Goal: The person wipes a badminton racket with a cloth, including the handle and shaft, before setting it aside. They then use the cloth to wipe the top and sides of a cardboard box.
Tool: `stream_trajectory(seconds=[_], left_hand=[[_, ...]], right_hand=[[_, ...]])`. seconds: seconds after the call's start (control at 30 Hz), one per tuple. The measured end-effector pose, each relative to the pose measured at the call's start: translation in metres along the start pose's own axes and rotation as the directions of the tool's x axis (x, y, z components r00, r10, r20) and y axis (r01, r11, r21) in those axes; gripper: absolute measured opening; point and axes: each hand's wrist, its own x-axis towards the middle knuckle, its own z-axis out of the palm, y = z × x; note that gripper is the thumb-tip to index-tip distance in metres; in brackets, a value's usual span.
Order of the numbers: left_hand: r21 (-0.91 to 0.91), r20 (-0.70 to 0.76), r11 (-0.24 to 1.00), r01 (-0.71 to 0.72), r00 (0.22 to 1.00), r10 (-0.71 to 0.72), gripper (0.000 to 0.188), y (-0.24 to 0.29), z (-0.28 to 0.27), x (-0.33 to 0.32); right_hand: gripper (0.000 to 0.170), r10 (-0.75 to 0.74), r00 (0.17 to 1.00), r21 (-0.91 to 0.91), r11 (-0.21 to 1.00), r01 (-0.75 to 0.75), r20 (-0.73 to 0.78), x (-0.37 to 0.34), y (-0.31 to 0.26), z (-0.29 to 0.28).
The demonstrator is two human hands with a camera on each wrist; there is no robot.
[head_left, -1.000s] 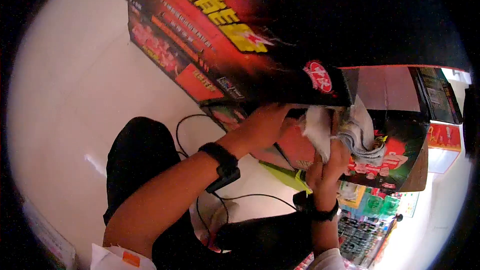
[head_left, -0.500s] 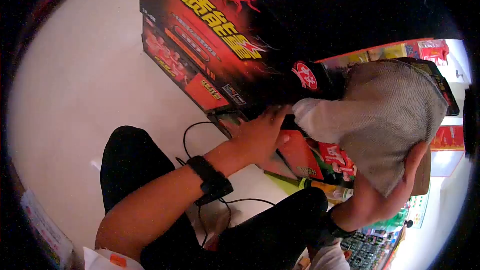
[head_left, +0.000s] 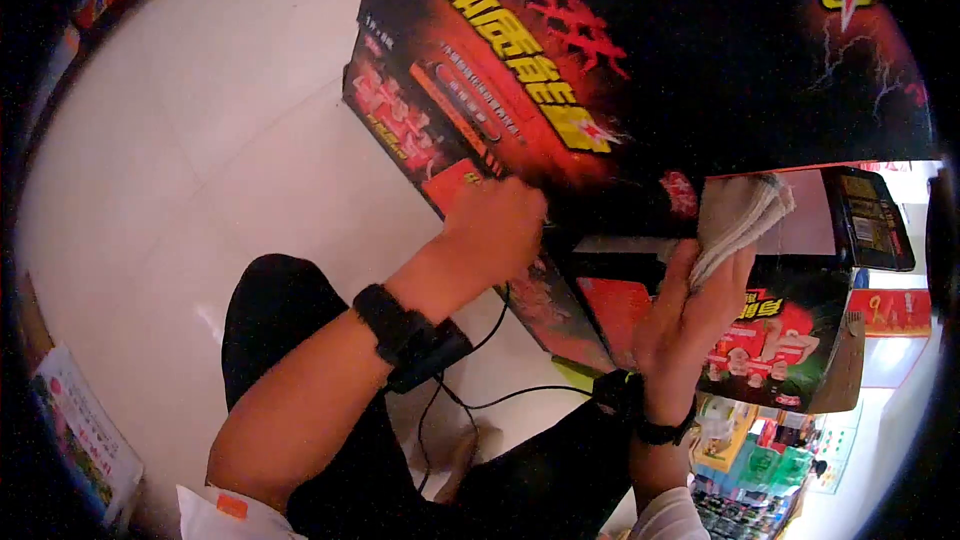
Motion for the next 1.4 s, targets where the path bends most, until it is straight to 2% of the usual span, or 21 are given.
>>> stream_trajectory(seconds=[0.03, 0.13, 0.17, 0.27, 0.33, 0.43, 0.47, 0.53, 0.63, 0.7, 0.77, 0.83, 0.9, 0.97, 1.0, 1.03, 1.13, 1.17, 1.27, 1.37, 1.4], left_hand=[[0.014, 0.025, 0.996, 0.09, 0.996, -0.091, 0.016, 0.001, -0.005, 0.002], [-0.243, -0.29, 0.952, 0.186, 0.923, -0.254, 0.024, -0.012, 0.016, 0.003], [-0.27, -0.287, 0.946, 0.179, 0.923, -0.257, 0.026, -0.016, 0.019, 0.004], [-0.315, -0.283, 0.936, 0.155, 0.926, -0.249, 0.031, -0.026, 0.015, 0.003], [-0.288, -0.293, 0.95, 0.121, 0.933, -0.207, 0.033, -0.031, 0.009, 0.001], [-0.166, -0.199, 0.983, 0.072, 0.974, -0.105, 0.024, -0.046, 0.0, -0.007], [-0.204, -0.306, 0.979, 0.024, 0.948, -0.087, 0.023, -0.049, 0.002, -0.007], [-0.247, -0.502, 0.966, -0.077, 0.863, -0.06, 0.02, -0.055, 0.014, -0.002], [-0.409, -0.662, 0.911, 0.054, 0.67, -0.336, 0.019, -0.057, 0.038, 0.012], [-0.726, -0.662, 0.675, -0.132, 0.404, -0.632, 0.019, -0.061, 0.052, 0.017], [-0.852, -0.523, 0.518, -0.076, 0.175, -0.834, 0.019, -0.049, 0.053, 0.001], [-0.784, -0.617, 0.578, -0.229, 0.177, -0.767, 0.015, -0.023, 0.024, -0.016], [-0.758, -0.643, 0.498, -0.421, 0.349, -0.682, 0.011, -0.014, -0.003, -0.033], [-0.8, -0.599, 0.409, -0.439, 0.55, -0.582, 0.013, -0.019, -0.024, -0.049], [-0.79, -0.613, 0.411, -0.455, 0.591, -0.525, 0.015, -0.022, -0.027, -0.056], [-0.778, -0.626, 0.411, -0.475, 0.629, -0.46, 0.017, -0.027, -0.029, -0.061], [-0.64, -0.659, 0.636, -0.431, 0.734, -0.167, 0.05, -0.042, -0.028, -0.08], [-0.66, -0.62, 0.647, -0.382, 0.763, -0.183, 0.057, -0.042, -0.028, -0.087], [-0.639, -0.513, 0.743, -0.198, 0.829, -0.221, 0.072, -0.041, -0.03, -0.103], [-0.476, -0.423, 0.879, -0.005, 0.878, -0.224, 0.068, -0.048, -0.02, -0.105], [-0.425, -0.376, 0.904, 0.052, 0.898, -0.228, 0.06, -0.052, -0.014, -0.106]], right_hand=[[0.041, -0.01, 1.0, -0.031, 0.999, 0.01, 0.001, -0.003, 0.001, 0.003], [0.046, -0.123, 0.989, -0.11, 0.987, 0.114, -0.08, -0.015, -0.001, 0.018], [0.046, -0.178, 0.978, -0.137, 0.977, 0.162, -0.113, -0.02, 0.0, 0.025], [0.057, -0.32, 0.942, -0.219, 0.916, 0.335, 0.102, -0.02, -0.002, 0.039], [0.069, -0.288, 0.91, -0.132, 0.932, 0.338, 0.297, -0.016, -0.011, 0.056], [0.069, -0.292, 0.867, -0.152, 0.913, 0.378, 0.404, 0.009, -0.036, 0.073], [0.069, -0.304, 0.853, -0.107, 0.919, 0.381, 0.424, 0.014, -0.039, 0.081], [0.067, -0.341, 0.847, -0.143, 0.892, 0.428, 0.407, 0.029, -0.055, 0.085], [0.069, -0.332, 0.838, -0.164, 0.885, 0.436, 0.433, 0.028, -0.058, 0.079], [0.059, -0.396, 0.815, -0.133, 0.863, 0.488, 0.422, 0.03, -0.054, 0.058], [0.054, -0.399, 0.785, -0.04, 0.881, 0.472, 0.474, 0.033, -0.052, 0.032], [0.051, -0.326, 0.764, 0.096, 0.939, 0.33, 0.557, 0.036, -0.053, 0.006], [0.048, -0.311, 0.745, 0.266, 0.946, 0.184, 0.59, 0.043, -0.05, -0.01], [0.044, -0.277, 0.698, 0.377, 0.926, 0.01, 0.661, 0.049, -0.055, -0.021], [0.041, -0.249, 0.66, 0.399, 0.913, -0.083, 0.708, 0.053, -0.06, -0.024], [0.038, -0.222, 0.62, 0.41, 0.895, -0.177, 0.752, 0.054, -0.064, -0.023], [0.033, -0.203, 0.35, 0.353, 0.824, -0.443, 0.915, 0.055, -0.069, 0.007], [0.031, -0.287, 0.313, 0.388, 0.859, -0.335, 0.905, 0.053, -0.068, 0.022], [0.028, -0.351, 0.053, 0.35, 0.889, -0.294, 0.935, 0.052, -0.075, 0.059], [0.026, -0.487, 0.136, 0.475, 0.873, 0.113, 0.863, 0.043, -0.081, 0.079], [0.026, -0.484, 0.112, 0.47, 0.873, 0.129, 0.868, 0.044, -0.084, 0.083]])
